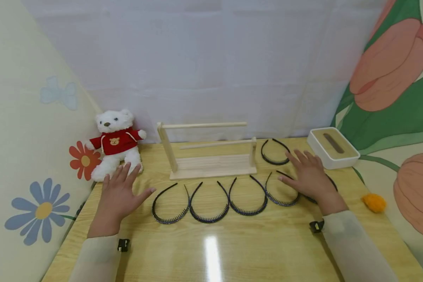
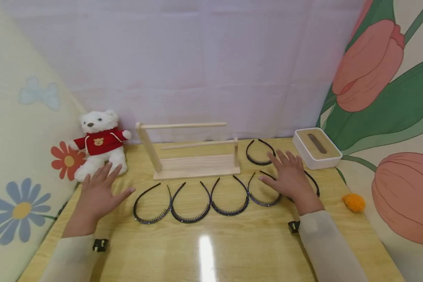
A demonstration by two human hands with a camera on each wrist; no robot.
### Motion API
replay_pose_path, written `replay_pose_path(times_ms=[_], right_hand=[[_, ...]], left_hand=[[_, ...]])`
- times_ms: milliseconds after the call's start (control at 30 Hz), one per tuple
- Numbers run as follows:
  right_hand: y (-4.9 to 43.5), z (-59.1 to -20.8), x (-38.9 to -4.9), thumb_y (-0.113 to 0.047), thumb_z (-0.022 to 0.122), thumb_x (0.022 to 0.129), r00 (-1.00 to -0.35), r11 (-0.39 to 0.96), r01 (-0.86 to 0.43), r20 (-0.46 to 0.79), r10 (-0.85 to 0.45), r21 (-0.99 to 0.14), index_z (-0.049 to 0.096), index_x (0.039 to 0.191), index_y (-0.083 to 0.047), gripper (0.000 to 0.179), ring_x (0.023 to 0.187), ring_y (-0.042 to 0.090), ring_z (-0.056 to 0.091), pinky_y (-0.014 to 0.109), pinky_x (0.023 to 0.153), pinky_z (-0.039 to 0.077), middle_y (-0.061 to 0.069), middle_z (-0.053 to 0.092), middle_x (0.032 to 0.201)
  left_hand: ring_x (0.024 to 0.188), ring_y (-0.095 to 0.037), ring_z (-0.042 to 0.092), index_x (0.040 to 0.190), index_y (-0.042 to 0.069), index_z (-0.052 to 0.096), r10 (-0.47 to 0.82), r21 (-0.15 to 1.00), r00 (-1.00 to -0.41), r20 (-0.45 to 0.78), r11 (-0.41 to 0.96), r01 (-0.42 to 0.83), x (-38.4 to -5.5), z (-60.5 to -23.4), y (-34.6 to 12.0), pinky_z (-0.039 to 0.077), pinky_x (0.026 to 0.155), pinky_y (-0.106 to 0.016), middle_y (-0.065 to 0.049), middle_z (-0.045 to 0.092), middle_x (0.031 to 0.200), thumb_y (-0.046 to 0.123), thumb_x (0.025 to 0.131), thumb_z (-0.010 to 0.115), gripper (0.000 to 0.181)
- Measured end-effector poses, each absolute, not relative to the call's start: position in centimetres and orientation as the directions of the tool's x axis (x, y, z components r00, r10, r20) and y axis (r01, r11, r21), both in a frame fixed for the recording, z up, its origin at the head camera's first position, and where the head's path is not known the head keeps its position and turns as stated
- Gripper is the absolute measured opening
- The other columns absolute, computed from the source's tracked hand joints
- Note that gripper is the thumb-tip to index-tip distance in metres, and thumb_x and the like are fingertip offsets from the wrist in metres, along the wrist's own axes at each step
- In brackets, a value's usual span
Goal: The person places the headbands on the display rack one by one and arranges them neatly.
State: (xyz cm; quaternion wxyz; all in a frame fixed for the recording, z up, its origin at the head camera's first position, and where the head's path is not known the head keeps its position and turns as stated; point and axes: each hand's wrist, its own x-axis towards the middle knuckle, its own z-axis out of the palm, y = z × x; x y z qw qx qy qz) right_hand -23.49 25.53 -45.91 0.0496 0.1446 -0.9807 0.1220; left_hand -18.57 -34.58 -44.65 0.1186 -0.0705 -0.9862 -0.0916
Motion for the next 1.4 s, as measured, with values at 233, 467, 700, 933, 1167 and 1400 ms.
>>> replay_pose_path(times_ms=[233, 467, 700, 933, 1167, 1400], right_hand=[[25.6, -46.0, -23.3, -0.069, 0.062, 0.103, -0.955, 0.927, -0.292, 0.13, -0.268, -0.234, 0.035, 0.172, -0.009, 0.095, 0.158, 0.059, 0.025, 0.083, 0.124, 0.017, 0.029, 0.031, 0.174], [24.5, -46.0, -23.9, -0.054, 0.071, 0.104, -0.963, 0.871, -0.27, 0.099, -0.251, -0.41, 0.022, 0.173, -0.001, 0.1, 0.159, 0.057, 0.026, 0.073, 0.128, 0.025, 0.033, 0.027, 0.175], [21.4, -46.4, -25.5, -0.041, 0.071, 0.108, -0.968, 0.795, -0.222, 0.028, -0.251, -0.565, 0.023, 0.173, 0.0, 0.091, 0.157, 0.055, 0.034, 0.071, 0.127, 0.032, 0.031, 0.031, 0.174], [17.8, -47.0, -27.4, -0.031, 0.073, 0.107, -0.959, 0.759, -0.201, -0.033, -0.281, -0.62, 0.035, 0.168, 0.003, 0.079, 0.142, 0.047, 0.058, 0.06, 0.113, 0.054, 0.029, 0.052, 0.161], [15.4, -47.6, -28.8, -0.025, 0.067, 0.11, -0.949, 0.773, -0.2, -0.078, -0.306, -0.602, 0.046, 0.16, 0.009, 0.064, 0.136, 0.044, 0.063, 0.056, 0.114, 0.054, 0.029, 0.063, 0.149], [14.6, -47.9, -29.7, -0.033, 0.065, 0.11, -0.959, 0.799, -0.136, -0.125, -0.256, -0.586, 0.058, 0.152, 0.005, 0.057, 0.134, 0.044, 0.063, 0.057, 0.112, 0.054, 0.028, 0.066, 0.145]], left_hand=[[0.157, -0.058, 0.027, 0.168, 0.009, 0.04, 0.13, 0.169, -0.959, 0.251, 0.97, 0.175, -18.7, -44.9, -34.5, 0.014, 0.124, -0.084, -0.031, 0.03, 0.174, 0.066, 0.098, 0.069, 0.095], [0.155, -0.058, 0.032, 0.166, 0.003, 0.042, 0.17, 0.196, -0.953, 0.252, 0.955, 0.223, -18.4, -44.8, -34.5, 0.026, 0.122, -0.08, -0.034, 0.036, 0.169, 0.057, 0.099, 0.074, 0.092], [0.149, -0.059, 0.04, 0.165, 0.004, 0.043, 0.198, 0.276, -0.968, 0.153, 0.932, 0.234, -17.2, -44.7, -34.0, 0.037, 0.117, -0.079, -0.032, 0.039, 0.168, 0.052, 0.1, 0.078, 0.088], [0.148, -0.054, 0.047, 0.161, 0.006, 0.051, 0.264, 0.354, -0.963, 0.045, 0.898, 0.263, -16.3, -45.3, -32.5, 0.045, 0.114, -0.074, -0.027, 0.051, 0.162, 0.046, 0.096, 0.085, 0.084], [0.14, -0.05, 0.059, 0.145, 0.004, 0.068, 0.319, 0.395, -0.948, 0.007, 0.87, 0.296, -15.8, -46.1, -31.6, 0.049, 0.113, -0.068, -0.024, 0.066, 0.148, 0.033, 0.09, 0.093, 0.068], [0.131, -0.045, 0.066, 0.13, 0.001, 0.076, 0.398, 0.354, -0.917, 0.0, 0.858, 0.372, -15.6, -46.0, -30.6, 0.054, 0.11, -0.062, -0.018, 0.075, 0.133, 0.021, 0.081, 0.098, 0.057]])
